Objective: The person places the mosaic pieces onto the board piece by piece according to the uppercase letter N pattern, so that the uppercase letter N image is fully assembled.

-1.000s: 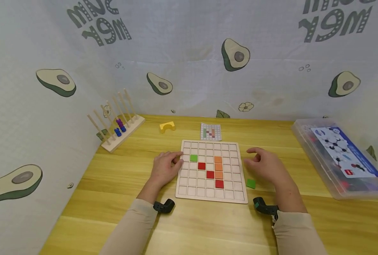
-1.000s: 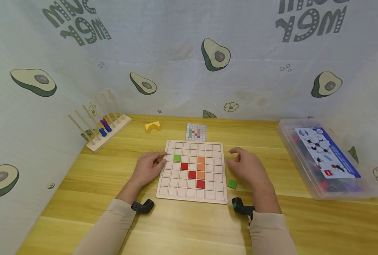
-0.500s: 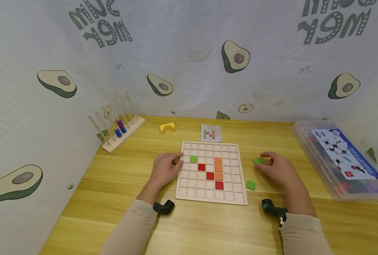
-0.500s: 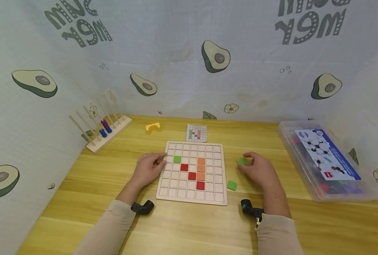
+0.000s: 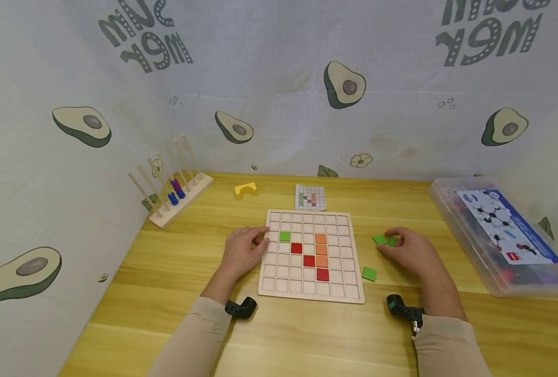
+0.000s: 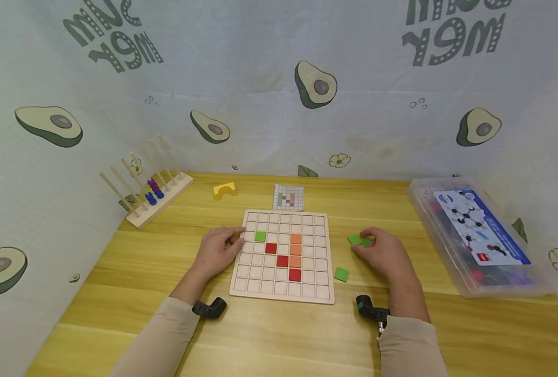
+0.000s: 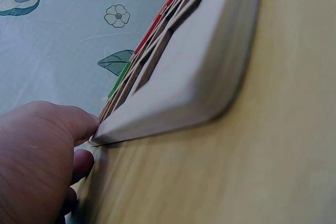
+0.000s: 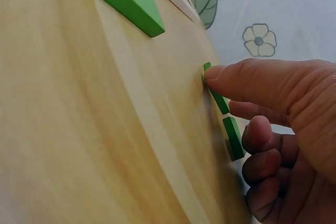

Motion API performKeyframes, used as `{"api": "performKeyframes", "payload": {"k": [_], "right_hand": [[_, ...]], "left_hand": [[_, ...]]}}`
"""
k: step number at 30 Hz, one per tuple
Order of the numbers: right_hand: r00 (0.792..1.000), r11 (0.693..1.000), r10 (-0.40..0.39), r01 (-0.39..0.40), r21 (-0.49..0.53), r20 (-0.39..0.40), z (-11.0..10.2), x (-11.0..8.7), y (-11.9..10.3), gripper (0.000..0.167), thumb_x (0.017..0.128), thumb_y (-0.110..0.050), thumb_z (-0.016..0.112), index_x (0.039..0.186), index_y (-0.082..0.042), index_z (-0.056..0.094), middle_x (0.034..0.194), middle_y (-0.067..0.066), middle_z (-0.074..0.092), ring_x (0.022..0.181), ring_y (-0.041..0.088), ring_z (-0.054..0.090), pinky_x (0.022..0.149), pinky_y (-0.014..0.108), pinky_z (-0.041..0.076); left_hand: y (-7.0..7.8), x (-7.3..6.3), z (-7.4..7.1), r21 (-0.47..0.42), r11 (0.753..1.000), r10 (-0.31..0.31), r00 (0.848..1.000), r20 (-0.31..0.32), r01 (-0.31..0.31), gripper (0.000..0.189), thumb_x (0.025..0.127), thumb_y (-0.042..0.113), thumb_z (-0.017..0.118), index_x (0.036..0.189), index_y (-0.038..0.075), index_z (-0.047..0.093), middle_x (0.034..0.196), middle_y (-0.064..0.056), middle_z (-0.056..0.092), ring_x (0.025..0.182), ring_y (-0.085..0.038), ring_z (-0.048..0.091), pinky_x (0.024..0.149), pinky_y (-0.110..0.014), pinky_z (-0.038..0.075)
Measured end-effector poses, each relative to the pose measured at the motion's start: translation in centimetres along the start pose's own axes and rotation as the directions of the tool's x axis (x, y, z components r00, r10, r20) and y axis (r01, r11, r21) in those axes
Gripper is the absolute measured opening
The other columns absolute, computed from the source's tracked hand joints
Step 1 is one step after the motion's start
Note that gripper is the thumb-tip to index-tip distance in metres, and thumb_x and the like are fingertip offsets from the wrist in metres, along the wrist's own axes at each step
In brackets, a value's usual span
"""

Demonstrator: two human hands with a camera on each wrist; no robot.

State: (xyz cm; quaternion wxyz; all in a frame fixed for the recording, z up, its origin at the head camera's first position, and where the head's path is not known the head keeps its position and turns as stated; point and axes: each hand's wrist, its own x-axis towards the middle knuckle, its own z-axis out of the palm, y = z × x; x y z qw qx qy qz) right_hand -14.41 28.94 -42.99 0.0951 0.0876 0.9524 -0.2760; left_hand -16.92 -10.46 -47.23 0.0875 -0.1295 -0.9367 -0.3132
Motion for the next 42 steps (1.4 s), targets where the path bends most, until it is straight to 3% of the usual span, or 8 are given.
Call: {"api": "performKeyframes", "payload": {"k": [31,42], "right_hand": [[0.999,0.999,-0.043,0.043,0.002,-0.012,0.06,-0.16,-0.27,0.046,0.095,-0.031,0.069,0.125,0.003,0.061,0.088,0.011,0.056,0.073,0.023,0.05,0.063,0.032,0.038],[0.998,0.999,-0.052,0.052,0.006,-0.029,0.03,-0.42,-0.84,0.043,0.096,-0.026,0.067,0.129,0.0,0.06,0.087,0.009,0.052,0.071,0.022,0.048,0.06,0.032,0.037]], "left_hand": [[-0.15,0.04,0.08,0.006,1.0,-0.009,1.0,0.006,0.009,0.03,0.097,0.029,0.067,0.125,0.019,0.074,0.08,0.008,0.064,0.082,-0.015,0.052,0.078,-0.033,0.034],[-0.09,-0.03,0.1,0.011,1.0,-0.008,1.0,0.007,0.008,0.03,0.097,0.029,0.067,0.125,0.019,0.074,0.08,0.007,0.064,0.082,-0.016,0.052,0.078,-0.033,0.034]]}}
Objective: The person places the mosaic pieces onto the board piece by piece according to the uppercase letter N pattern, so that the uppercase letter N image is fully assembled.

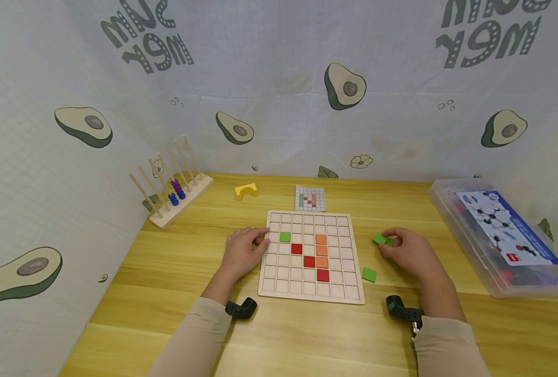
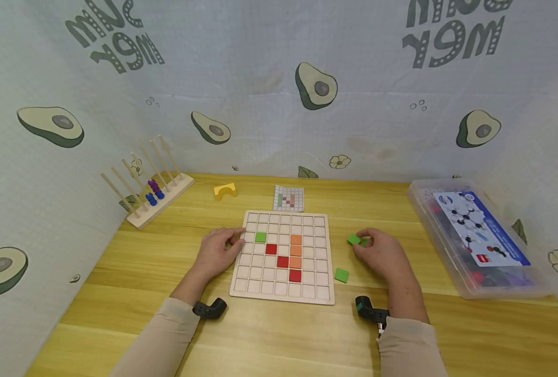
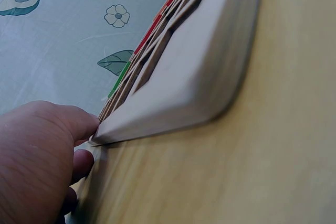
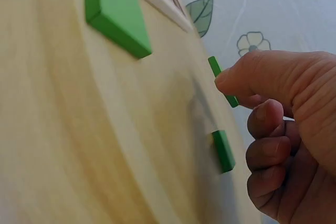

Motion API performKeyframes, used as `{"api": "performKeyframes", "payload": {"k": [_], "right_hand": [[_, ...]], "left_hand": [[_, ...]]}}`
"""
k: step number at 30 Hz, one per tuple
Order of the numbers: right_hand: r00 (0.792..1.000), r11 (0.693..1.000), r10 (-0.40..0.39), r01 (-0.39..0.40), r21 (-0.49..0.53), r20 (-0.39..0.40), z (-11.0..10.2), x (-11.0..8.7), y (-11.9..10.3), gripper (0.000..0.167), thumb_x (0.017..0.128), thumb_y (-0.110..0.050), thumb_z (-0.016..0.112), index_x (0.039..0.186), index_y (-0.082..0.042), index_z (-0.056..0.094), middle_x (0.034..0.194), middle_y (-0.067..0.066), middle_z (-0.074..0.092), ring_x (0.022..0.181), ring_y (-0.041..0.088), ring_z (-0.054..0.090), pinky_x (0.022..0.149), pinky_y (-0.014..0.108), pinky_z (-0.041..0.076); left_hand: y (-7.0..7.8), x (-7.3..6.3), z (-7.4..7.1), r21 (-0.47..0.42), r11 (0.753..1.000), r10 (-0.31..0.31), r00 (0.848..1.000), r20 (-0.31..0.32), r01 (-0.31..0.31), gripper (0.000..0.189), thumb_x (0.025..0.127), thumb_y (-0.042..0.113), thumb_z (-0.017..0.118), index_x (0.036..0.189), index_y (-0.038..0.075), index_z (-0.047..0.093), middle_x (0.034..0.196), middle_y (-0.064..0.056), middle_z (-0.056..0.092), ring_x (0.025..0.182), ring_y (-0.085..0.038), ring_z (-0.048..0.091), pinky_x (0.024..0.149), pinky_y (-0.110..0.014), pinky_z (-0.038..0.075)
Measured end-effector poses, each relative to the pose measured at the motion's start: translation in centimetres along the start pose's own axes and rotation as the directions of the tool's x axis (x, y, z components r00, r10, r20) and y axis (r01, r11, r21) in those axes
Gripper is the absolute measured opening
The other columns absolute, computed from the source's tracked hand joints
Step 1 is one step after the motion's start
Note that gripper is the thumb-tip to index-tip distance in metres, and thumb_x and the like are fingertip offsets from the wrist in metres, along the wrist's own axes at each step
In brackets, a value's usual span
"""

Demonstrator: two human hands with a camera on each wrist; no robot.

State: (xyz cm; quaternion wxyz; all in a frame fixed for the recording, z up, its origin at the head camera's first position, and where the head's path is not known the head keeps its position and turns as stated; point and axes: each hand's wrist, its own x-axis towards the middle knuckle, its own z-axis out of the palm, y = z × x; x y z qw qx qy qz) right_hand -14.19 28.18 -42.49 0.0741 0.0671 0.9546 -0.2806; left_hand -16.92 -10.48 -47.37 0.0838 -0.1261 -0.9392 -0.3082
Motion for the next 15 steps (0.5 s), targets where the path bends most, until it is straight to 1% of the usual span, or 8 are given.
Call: {"api": "performKeyframes", "payload": {"k": [5,7,12,15], "right_hand": [[1.0,1.0,-0.016,0.016,-0.006,-0.001,-0.4,-0.3,-1.0,0.042,0.095,-0.025,0.067,0.131,-0.002,0.061,0.088,0.009,0.052,0.072,0.021,0.048,0.061,0.031,0.037],[0.999,0.999,-0.034,0.034,-0.006,0.002,-0.5,-0.5,-1.4,0.042,0.094,-0.024,0.068,0.13,-0.003,0.061,0.087,0.008,0.053,0.071,0.021,0.048,0.06,0.031,0.037],[0.993,0.993,-0.116,0.116,-0.013,0.003,-0.5,-0.8,-2.5,0.039,0.094,-0.022,0.069,0.127,-0.003,0.063,0.083,0.006,0.053,0.067,0.019,0.047,0.058,0.031,0.036],[0.99,0.99,-0.143,0.143,-0.006,0.019,-0.4,-1.0,-3.2,0.038,0.095,-0.022,0.069,0.128,-0.004,0.063,0.081,0.004,0.052,0.065,0.018,0.045,0.057,0.03,0.036]], "left_hand": [[0.0,0.0,0.0,0.005,1.0,0.002,1.0,0.0,-0.002,0.03,0.097,0.029,0.067,0.125,0.019,0.074,0.08,0.007,0.064,0.082,-0.016,0.053,0.078,-0.033,0.035],[-0.1,0.0,0.1,0.006,1.0,-0.001,1.0,0.002,0.001,0.03,0.097,0.029,0.068,0.125,0.019,0.074,0.081,0.007,0.065,0.082,-0.016,0.053,0.078,-0.033,0.035],[0.0,0.0,0.1,0.009,1.0,-0.001,1.0,0.001,0.001,0.031,0.097,0.03,0.068,0.125,0.019,0.074,0.082,0.006,0.065,0.083,-0.017,0.053,0.078,-0.034,0.035],[-0.1,0.0,0.1,0.011,1.0,-0.001,1.0,0.0,0.002,0.031,0.097,0.03,0.068,0.125,0.019,0.074,0.081,0.006,0.065,0.082,-0.016,0.053,0.078,-0.034,0.035]]}}
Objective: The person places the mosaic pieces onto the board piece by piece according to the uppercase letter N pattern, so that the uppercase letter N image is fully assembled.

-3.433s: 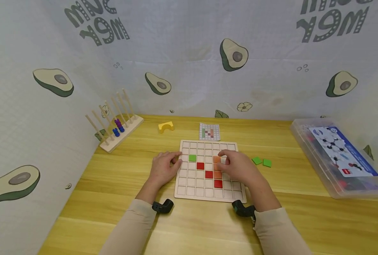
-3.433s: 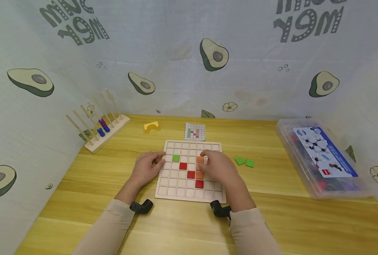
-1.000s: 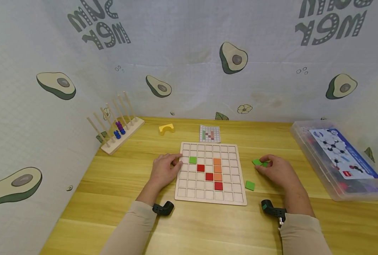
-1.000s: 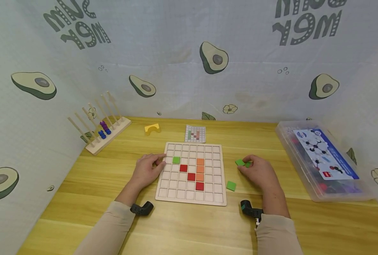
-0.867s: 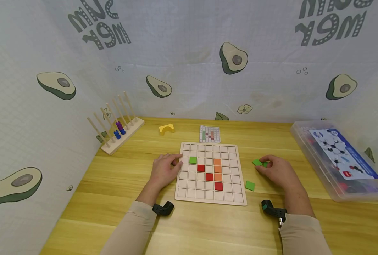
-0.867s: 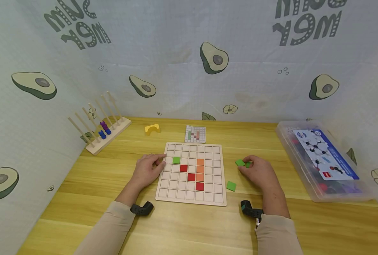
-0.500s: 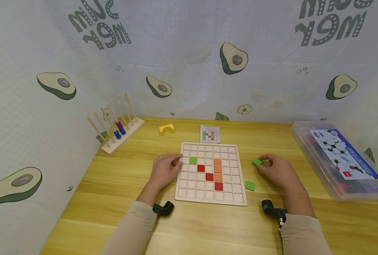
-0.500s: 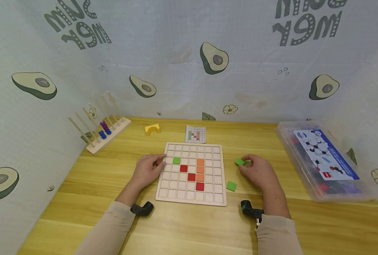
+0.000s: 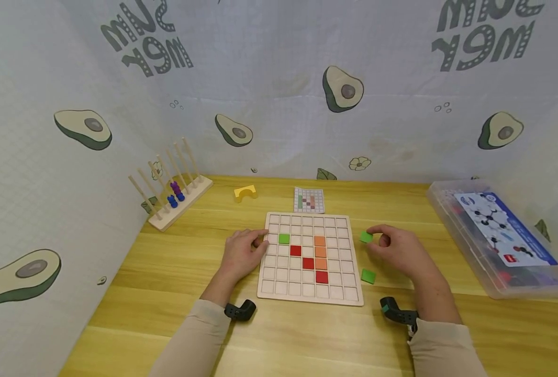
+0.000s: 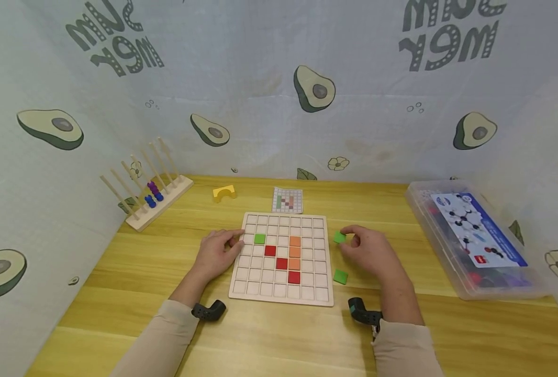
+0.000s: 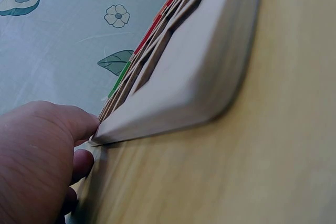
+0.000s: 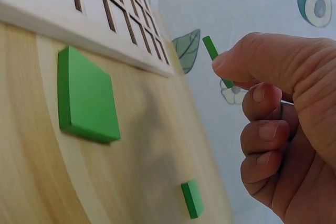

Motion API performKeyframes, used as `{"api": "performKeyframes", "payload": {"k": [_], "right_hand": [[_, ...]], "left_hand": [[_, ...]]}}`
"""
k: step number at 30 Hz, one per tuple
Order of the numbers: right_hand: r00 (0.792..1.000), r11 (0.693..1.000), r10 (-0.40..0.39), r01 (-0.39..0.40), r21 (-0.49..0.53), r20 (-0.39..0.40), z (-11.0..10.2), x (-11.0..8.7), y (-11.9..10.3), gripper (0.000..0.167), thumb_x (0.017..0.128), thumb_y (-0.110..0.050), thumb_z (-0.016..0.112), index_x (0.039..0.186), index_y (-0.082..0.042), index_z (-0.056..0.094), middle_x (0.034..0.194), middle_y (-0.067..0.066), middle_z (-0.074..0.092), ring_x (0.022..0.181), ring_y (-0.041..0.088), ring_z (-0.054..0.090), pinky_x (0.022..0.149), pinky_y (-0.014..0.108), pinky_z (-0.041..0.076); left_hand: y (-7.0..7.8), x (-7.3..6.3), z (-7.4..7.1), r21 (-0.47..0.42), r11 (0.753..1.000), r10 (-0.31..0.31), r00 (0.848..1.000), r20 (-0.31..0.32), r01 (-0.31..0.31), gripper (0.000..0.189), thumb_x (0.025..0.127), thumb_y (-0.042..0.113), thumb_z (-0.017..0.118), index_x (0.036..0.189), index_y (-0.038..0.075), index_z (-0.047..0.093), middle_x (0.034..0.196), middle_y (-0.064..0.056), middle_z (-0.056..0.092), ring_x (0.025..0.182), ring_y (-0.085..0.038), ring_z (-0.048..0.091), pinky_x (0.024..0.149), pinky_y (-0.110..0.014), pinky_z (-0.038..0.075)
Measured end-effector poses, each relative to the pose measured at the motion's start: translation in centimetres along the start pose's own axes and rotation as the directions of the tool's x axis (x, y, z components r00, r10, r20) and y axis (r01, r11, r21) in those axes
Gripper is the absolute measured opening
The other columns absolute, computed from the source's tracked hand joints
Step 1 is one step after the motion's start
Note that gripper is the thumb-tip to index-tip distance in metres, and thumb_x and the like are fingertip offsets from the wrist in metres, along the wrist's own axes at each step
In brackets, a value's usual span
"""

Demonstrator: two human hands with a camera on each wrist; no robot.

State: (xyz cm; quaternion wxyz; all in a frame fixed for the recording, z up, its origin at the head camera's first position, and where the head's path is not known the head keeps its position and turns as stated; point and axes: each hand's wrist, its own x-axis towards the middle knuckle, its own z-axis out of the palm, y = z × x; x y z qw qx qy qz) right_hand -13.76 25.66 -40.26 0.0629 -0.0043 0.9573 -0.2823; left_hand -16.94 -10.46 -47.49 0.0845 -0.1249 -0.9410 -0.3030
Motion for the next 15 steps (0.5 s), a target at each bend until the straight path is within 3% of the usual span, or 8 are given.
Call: {"api": "performKeyframes", "payload": {"k": [15], "right_hand": [[0.995,0.998,-0.056,0.054,0.025,0.082,1.3,0.1,-3.8,0.035,0.095,-0.019,0.068,0.129,-0.008,0.065,0.075,0.003,0.048,0.063,0.018,0.043,0.055,0.029,0.033]], "left_hand": [[0.1,-0.1,-0.2,-0.011,1.0,0.011,1.0,-0.007,-0.011,0.03,0.097,0.03,0.068,0.124,0.019,0.074,0.081,0.007,0.065,0.081,-0.015,0.052,0.078,-0.034,0.035]]}}
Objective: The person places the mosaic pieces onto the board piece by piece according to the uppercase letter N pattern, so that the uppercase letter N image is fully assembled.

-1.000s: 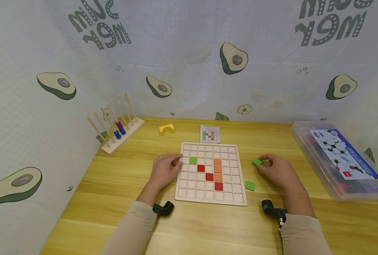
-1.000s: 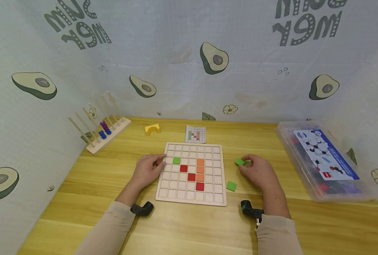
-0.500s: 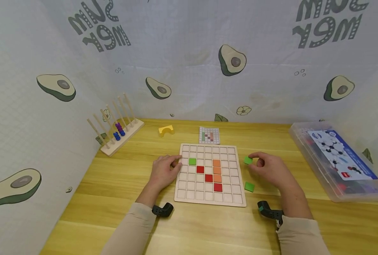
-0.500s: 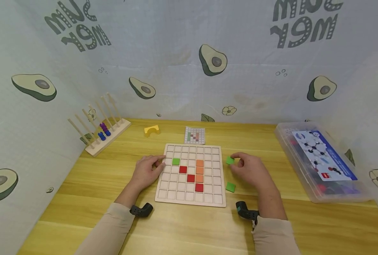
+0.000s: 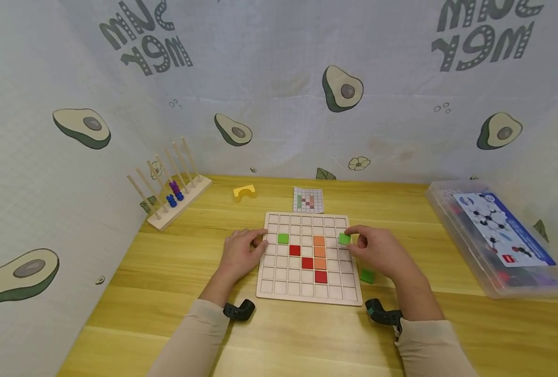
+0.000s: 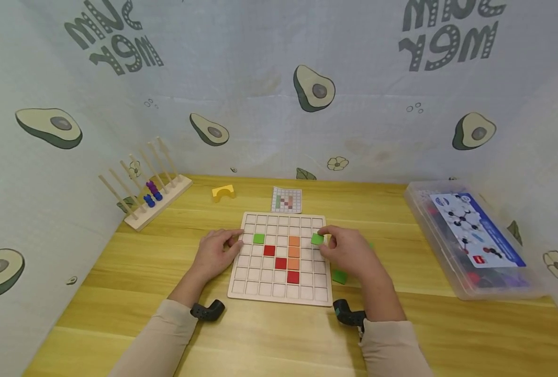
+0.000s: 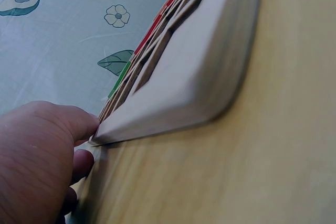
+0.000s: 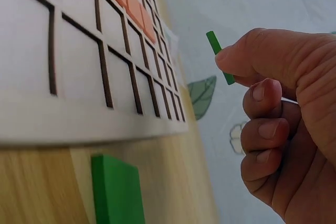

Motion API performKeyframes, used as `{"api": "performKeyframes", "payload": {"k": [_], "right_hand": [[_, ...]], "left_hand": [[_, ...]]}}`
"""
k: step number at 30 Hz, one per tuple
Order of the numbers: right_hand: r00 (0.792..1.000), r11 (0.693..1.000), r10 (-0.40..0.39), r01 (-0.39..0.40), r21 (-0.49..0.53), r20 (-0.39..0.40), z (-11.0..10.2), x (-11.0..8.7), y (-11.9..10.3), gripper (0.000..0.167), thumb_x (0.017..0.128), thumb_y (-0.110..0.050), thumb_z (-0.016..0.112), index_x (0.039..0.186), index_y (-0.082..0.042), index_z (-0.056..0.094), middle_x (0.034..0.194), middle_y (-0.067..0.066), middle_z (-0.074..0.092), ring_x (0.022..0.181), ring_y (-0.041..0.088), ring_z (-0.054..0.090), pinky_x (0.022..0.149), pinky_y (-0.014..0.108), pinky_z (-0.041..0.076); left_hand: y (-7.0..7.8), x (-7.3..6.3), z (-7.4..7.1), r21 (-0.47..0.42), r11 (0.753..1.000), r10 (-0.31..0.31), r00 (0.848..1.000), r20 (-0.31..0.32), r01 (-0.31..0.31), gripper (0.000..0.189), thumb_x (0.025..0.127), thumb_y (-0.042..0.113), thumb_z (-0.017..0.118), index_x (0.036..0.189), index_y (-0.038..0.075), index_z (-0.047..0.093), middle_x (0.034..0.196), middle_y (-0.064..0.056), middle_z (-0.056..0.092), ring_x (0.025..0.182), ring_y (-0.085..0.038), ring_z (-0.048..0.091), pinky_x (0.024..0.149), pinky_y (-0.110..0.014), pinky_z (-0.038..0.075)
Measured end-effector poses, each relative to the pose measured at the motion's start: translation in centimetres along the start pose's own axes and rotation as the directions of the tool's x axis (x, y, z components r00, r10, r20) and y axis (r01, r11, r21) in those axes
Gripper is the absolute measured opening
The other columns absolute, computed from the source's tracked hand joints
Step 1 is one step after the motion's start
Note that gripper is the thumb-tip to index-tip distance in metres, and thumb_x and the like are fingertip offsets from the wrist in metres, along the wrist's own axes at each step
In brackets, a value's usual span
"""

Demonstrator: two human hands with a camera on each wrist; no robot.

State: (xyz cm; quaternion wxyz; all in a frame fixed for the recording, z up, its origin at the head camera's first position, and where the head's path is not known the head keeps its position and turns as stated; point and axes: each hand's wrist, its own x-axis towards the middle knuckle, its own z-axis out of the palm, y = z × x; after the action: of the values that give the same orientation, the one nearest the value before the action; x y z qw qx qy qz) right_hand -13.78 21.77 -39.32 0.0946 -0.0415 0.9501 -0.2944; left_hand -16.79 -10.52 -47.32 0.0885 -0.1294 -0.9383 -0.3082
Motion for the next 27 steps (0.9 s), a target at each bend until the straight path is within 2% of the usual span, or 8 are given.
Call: {"api": "performKeyframes", "payload": {"k": [5,10,22,27], "right_hand": [[0.997,0.997,-0.073,0.074,-0.034,0.015,1.1,0.6,-1.0,0.031,0.094,-0.018,0.069,0.124,-0.01,0.067,0.072,0.001,0.048,0.061,0.016,0.042,0.054,0.028,0.033],[0.994,0.992,-0.103,0.104,-0.075,0.022,2.3,1.0,-2.1,0.03,0.093,-0.02,0.07,0.122,-0.012,0.069,0.071,0.0,0.05,0.06,0.015,0.042,0.055,0.028,0.034],[0.977,0.976,-0.199,0.205,-0.079,0.077,4.6,2.0,-4.3,0.03,0.09,-0.015,0.066,0.12,-0.014,0.071,0.069,-0.002,0.05,0.063,0.012,0.045,0.061,0.028,0.036],[0.97,0.971,-0.224,0.231,-0.067,0.093,5.6,2.4,-5.3,0.027,0.091,-0.016,0.069,0.118,-0.014,0.072,0.065,-0.003,0.049,0.058,0.012,0.044,0.057,0.027,0.036]], "left_hand": [[-0.1,0.0,0.1,0.002,1.0,0.002,1.0,-0.002,-0.002,0.03,0.097,0.03,0.068,0.124,0.019,0.074,0.08,0.007,0.065,0.082,-0.016,0.053,0.077,-0.033,0.035],[-0.1,0.1,0.1,0.006,1.0,0.003,1.0,-0.005,-0.003,0.03,0.097,0.03,0.068,0.124,0.019,0.074,0.08,0.008,0.064,0.082,-0.016,0.053,0.077,-0.033,0.035],[0.0,0.1,0.0,0.003,1.0,-0.013,1.0,0.016,0.013,0.031,0.097,0.03,0.067,0.125,0.019,0.074,0.081,0.007,0.064,0.083,-0.016,0.053,0.078,-0.033,0.034],[-0.1,0.1,0.0,0.002,1.0,-0.007,1.0,0.01,0.007,0.031,0.097,0.03,0.068,0.125,0.019,0.074,0.081,0.007,0.064,0.082,-0.016,0.052,0.077,-0.032,0.034]]}}
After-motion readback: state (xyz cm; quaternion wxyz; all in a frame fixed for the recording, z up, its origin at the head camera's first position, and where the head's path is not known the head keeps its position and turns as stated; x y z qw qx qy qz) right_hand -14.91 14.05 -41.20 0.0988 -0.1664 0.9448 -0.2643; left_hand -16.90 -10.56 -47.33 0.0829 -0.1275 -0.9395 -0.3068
